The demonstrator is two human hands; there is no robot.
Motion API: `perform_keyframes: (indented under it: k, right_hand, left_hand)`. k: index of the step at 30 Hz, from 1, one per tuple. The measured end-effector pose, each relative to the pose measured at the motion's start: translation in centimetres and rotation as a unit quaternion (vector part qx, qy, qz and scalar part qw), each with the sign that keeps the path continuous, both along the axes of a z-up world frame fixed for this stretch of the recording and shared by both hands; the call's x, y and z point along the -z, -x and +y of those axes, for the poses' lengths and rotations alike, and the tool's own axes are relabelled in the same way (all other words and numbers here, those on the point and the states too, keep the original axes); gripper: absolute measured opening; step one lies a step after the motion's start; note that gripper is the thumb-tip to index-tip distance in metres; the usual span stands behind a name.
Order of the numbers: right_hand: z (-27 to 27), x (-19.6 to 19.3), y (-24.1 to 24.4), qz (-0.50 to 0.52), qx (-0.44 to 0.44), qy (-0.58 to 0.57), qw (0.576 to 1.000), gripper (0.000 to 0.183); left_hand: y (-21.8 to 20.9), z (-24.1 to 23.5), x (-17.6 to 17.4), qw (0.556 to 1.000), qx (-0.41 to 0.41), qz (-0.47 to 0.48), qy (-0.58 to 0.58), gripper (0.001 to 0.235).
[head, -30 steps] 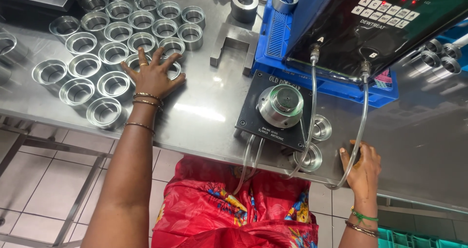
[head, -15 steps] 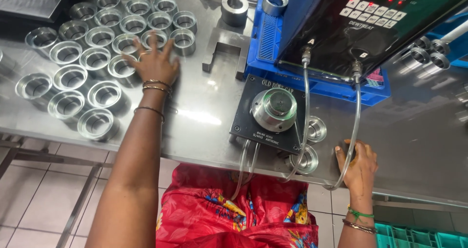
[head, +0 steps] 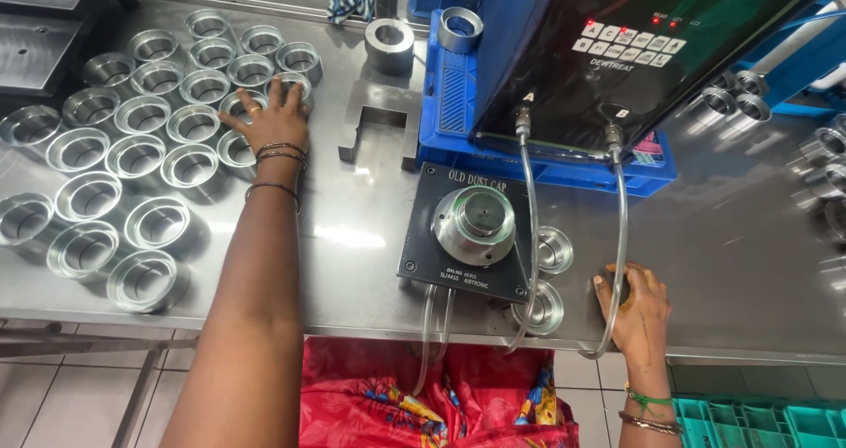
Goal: The worker is processing metal ring components through a specialized industrial machine fixture and cleaning the equipment surface.
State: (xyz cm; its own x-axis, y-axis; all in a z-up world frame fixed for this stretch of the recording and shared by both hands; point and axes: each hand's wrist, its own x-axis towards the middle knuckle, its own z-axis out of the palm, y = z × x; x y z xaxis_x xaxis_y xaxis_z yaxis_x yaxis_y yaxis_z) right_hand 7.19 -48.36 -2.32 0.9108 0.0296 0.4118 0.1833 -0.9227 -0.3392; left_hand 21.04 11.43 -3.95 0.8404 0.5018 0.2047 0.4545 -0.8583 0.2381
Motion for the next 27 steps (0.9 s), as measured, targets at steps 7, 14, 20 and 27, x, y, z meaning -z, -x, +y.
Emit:
perform_keyframes:
  k: [7,14,20,27]
  right_hand:
    - [-0.1,0.2,0.1,-0.013,-0.012,-0.013,1.0,0.031]
    - [-0.1,0.6,0.1,-0.011,-0.004,0.004,1.0,0.033]
    - [-0.1,0.8,0.4,0.005,0.006,0.035,0.999,0.033]
    - [0.3,0.2,1.0,0.0,-0.002,0.04,0.999,0.032]
  left_hand:
    - [0.1,1.8,2.8,0.995,-0.033,-0.093,-0.023,0.047]
    - [18.4,0.5,-1.7,0.991,-0.017,-0.13,-0.013,0.066]
    - [28.0,0.1,-2.2,0.988,-0.146,-0.053,-0.003,0.082]
    - [25.5,2.4,-1.6,0.975,-0.221,-0.018,-0.018,0.09]
